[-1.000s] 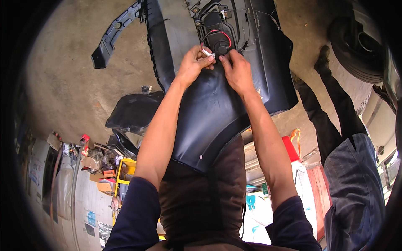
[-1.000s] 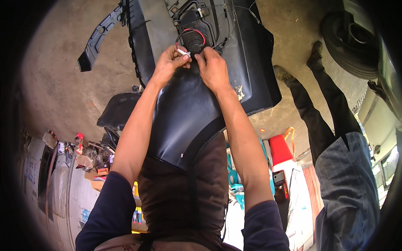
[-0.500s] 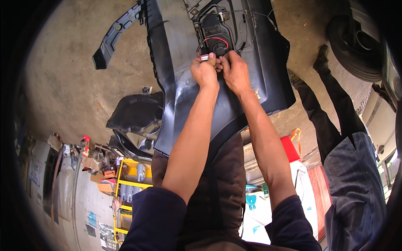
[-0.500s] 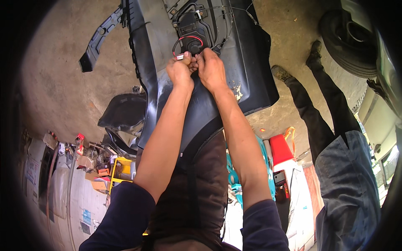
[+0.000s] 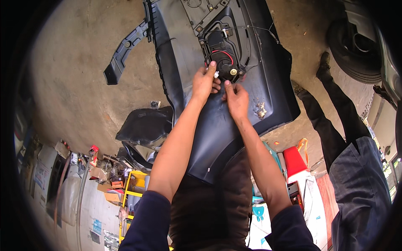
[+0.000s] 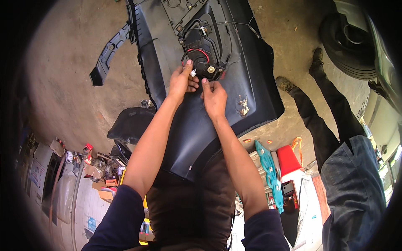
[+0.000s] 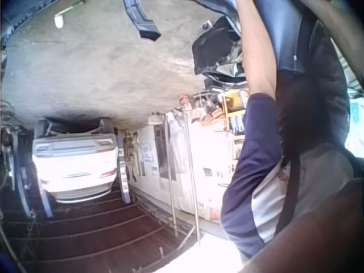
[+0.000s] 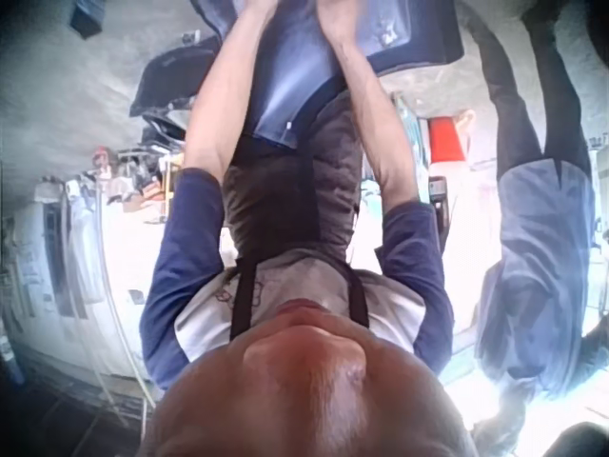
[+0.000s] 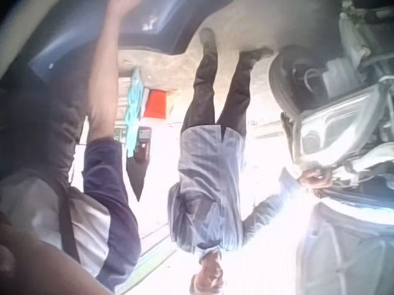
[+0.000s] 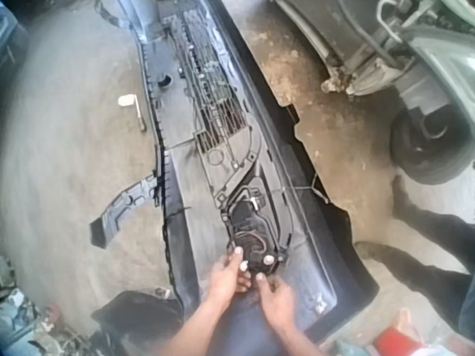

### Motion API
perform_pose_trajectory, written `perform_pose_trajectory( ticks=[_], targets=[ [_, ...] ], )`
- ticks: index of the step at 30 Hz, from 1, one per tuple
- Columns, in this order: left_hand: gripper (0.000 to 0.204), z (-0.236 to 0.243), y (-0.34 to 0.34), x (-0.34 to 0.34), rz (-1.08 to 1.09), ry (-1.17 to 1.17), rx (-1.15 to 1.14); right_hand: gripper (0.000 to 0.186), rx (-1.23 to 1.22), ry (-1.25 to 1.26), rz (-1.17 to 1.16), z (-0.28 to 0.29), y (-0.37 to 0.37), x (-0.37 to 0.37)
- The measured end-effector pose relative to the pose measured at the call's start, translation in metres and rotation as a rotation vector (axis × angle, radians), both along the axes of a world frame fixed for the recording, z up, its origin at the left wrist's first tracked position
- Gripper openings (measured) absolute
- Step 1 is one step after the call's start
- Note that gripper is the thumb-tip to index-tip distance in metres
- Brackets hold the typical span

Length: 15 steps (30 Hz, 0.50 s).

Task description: The person works on a detached car bumper, using a screwdriver to adjust components and scissors to cut wires. They then use electrical tape to secure the wires and reposition the bumper assembly.

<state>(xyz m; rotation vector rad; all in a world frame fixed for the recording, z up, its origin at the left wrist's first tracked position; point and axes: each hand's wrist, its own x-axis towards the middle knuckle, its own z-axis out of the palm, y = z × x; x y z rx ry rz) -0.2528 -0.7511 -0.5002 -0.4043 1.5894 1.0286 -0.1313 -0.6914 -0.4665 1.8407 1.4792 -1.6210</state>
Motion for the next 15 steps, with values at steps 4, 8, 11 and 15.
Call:
perform_pose_trajectory(
  ticks=[4, 8, 11, 15],
  targets=[
    [0.06, -0.007, -0.012, -0.008, -0.295, 0.31, -0.104, 0.048, -0.267, 0.319, -0.446, -0.007, -0.02, -0.01],
    [0.056, -0.001, -0.012, -0.02, -0.353, 0.366, -0.077, 0.036, -0.474, 0.587, -0.649, -0.021, -0.02, -0.028],
    [0.045, -0.004, -0.01, -0.027, -0.302, 0.233, 0.003, 0.033, -0.627, 0.683, -0.818, -0.027, -0.023, -0.035],
    [0.031, -0.001, -0.005, -0.036, -0.266, 0.07, 0.05, 0.033, -0.691, 0.724, -0.893, -0.025, -0.02, -0.04]
  ],
)
